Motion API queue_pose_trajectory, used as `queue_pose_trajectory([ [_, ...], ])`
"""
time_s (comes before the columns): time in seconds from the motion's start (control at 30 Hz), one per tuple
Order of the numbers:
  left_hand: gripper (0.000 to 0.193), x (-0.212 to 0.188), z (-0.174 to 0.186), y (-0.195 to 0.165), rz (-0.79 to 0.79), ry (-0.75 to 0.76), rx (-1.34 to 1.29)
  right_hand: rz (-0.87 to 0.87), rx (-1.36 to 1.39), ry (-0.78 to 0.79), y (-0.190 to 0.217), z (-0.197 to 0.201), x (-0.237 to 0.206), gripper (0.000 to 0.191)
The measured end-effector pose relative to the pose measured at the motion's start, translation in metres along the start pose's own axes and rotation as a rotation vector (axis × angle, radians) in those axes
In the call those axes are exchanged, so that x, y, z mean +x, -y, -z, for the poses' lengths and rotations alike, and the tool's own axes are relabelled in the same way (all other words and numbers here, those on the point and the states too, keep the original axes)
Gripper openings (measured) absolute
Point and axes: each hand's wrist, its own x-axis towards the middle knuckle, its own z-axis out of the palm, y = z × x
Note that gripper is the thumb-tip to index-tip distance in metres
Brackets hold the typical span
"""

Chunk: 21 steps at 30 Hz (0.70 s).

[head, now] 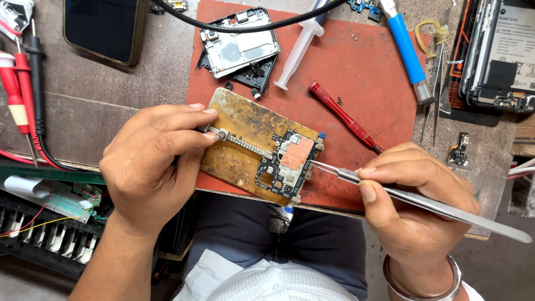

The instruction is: The person sits at a repair bench and uses tweezers to work on a disassembled phone motherboard held on a wooden jig, prying and adjusting small components on the board. They briefly handle a small part by hand, resume tweezing the board, then stand and carry a phone to a glass display counter.

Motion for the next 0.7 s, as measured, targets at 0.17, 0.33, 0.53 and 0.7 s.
queue_pose_trajectory([
  [0.17, 0.019, -0.0002, -0.0013, 0.0009, 0.001, -0.001, -0.003, -0.002, -0.032, 0.003, 0.0002, -0.0006, 0.0, 0.01],
  [0.33, 0.019, -0.0005, -0.001, 0.0023, -0.007, 0.0, -0.004, 0.019, -0.037, 0.023, 0.0008, -0.0003, 0.0014, 0.011],
  [0.53, 0.019, -0.0003, -0.0012, 0.002, -0.004, -0.001, 0.003, 0.008, -0.034, 0.006, 0.0007, -0.0014, 0.0018, 0.011],
  [0.7, 0.019, -0.0012, -0.002, 0.0018, -0.008, 0.0, 0.009, 0.018, -0.046, 0.023, 0.0019, -0.0006, 0.0024, 0.011],
])
